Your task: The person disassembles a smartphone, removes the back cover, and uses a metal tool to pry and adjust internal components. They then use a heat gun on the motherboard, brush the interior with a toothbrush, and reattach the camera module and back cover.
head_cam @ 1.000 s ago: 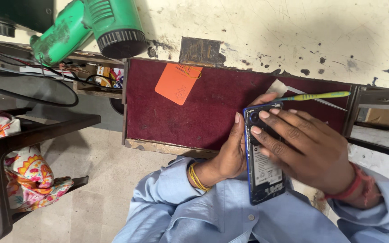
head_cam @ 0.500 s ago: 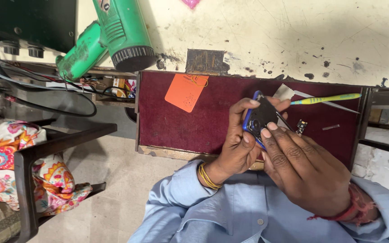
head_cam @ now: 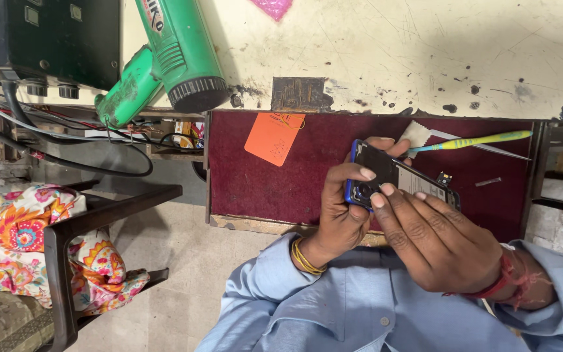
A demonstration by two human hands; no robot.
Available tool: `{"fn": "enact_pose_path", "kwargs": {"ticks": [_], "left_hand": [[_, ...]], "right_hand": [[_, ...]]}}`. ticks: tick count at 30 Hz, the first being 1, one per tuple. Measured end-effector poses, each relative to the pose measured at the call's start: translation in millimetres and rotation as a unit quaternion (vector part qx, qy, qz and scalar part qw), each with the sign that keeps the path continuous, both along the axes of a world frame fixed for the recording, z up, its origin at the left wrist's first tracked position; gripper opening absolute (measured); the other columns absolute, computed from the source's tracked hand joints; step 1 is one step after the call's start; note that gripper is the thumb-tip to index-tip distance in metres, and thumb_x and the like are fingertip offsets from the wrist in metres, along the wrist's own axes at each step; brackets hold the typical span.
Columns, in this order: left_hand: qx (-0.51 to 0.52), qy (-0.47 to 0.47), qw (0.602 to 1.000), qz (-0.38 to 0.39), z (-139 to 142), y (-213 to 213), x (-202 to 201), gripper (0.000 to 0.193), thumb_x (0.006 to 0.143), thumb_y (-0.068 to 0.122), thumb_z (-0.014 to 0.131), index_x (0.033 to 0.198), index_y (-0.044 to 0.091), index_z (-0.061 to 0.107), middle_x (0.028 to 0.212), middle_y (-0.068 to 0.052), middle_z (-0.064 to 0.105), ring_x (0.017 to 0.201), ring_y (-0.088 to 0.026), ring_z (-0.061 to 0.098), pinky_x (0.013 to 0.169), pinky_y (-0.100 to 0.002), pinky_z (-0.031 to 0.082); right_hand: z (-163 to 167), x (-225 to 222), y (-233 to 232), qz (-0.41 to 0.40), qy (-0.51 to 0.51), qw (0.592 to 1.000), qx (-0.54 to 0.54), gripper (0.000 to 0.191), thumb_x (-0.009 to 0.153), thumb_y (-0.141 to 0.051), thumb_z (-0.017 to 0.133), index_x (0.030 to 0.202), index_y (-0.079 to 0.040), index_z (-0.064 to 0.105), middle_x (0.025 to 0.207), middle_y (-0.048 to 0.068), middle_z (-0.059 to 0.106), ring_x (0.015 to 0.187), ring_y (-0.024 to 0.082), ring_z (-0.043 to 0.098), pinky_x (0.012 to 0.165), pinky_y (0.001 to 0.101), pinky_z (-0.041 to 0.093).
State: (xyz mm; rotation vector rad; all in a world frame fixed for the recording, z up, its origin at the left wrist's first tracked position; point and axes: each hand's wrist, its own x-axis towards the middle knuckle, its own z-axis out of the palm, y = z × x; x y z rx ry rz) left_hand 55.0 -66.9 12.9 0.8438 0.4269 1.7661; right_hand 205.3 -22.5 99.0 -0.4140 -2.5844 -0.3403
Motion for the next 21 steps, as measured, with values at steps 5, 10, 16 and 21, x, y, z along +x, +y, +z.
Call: {"fn": "enact_pose_path", "kwargs": {"ticks": [5, 10, 16, 21], "left_hand": [[0.009, 0.023, 0.999, 0.027, 2, 4, -1, 0.042, 0.103, 0.046, 0.065, 0.135, 0.021, 0.052, 0.151, -0.018, 0.042, 0.147, -0.037, 0.045, 0.118, -0.05, 0.042], [0.021, 0.054, 0.998, 0.034, 4, 5, -9, 0.042, 0.103, 0.045, 0.067, 0.132, 0.02, 0.053, 0.149, -0.017, 0.045, 0.146, -0.038, 0.046, 0.117, -0.05, 0.042], [0.023, 0.05, 0.998, 0.044, 9, 2, -6, 0.043, 0.102, 0.045, 0.068, 0.131, 0.018, 0.05, 0.149, -0.018, 0.044, 0.147, -0.039, 0.047, 0.118, -0.051, 0.042], [0.019, 0.034, 0.998, 0.048, 9, -1, -5, 0.043, 0.102, 0.043, 0.068, 0.131, 0.018, 0.048, 0.151, -0.019, 0.042, 0.149, -0.04, 0.045, 0.124, -0.054, 0.042]], "right_hand": [[4, 2, 3, -0.01, -0.006, 0.998, -0.063, 0.036, 0.092, -0.018, 0.059, 0.118, 0.0, 0.076, 0.118, 0.015, 0.076, 0.098, 0.022, 0.073, 0.089, 0.0345, 0.058], [5, -2, 0, -0.028, 0.097, 0.972, -0.21, 0.034, 0.087, -0.015, 0.082, 0.117, -0.001, 0.075, 0.118, 0.01, 0.075, 0.104, 0.024, 0.074, 0.091, 0.036, 0.059], [5, -3, -7, -0.05, 0.129, 0.964, -0.228, 0.036, 0.081, -0.017, 0.085, 0.112, -0.001, 0.076, 0.109, 0.012, 0.075, 0.104, 0.028, 0.074, 0.088, 0.0357, 0.06], [1, -3, -6, -0.03, 0.123, 0.973, -0.192, 0.034, 0.081, -0.011, 0.085, 0.111, 0.001, 0.077, 0.108, 0.013, 0.076, 0.103, 0.028, 0.074, 0.087, 0.0364, 0.061]]}}
